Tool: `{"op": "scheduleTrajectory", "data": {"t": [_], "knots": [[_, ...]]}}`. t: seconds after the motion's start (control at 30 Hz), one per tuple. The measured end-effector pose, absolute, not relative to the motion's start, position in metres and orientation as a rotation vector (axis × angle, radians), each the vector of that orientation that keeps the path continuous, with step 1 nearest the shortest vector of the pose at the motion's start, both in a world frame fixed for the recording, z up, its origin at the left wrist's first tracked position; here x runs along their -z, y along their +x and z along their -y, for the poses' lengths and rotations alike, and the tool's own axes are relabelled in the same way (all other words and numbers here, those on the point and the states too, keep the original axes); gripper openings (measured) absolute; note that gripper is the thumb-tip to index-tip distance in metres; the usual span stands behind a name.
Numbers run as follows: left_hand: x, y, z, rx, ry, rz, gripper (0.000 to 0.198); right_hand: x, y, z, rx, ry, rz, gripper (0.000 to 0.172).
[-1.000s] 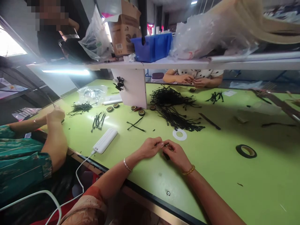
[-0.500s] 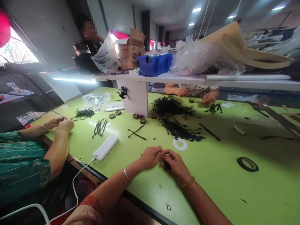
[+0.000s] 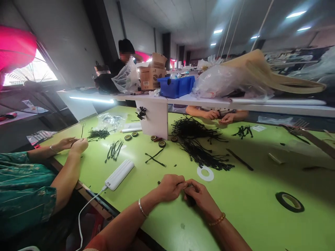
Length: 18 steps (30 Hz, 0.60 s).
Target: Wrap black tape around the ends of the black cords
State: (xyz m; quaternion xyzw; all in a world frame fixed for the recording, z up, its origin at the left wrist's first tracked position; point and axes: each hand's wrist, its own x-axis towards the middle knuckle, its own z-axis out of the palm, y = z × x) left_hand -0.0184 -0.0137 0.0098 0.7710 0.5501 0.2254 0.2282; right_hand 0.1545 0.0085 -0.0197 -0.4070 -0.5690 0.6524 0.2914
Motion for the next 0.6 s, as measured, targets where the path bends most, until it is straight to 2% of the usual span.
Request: {"op": "scheduleTrajectory", "data": {"t": [0.13,0.37,0.6], "knots": [[-0.012,-0.017,0.015,-0.676,2.075,-1.493,0.025,0.02,0.153,-0.008,-1.716,-1.119,1.502,0.04],[-0.009,-0.012,0.014,-0.852,1.624,-1.331,0.025,0.008,0.15,-0.006,-1.689,-1.025,1.505,0.04],[-0.011,-0.011,0.016,-0.87,1.729,-1.361,0.023,-0.001,0.15,-0.004,-1.636,-1.056,1.528,0.032]]}}
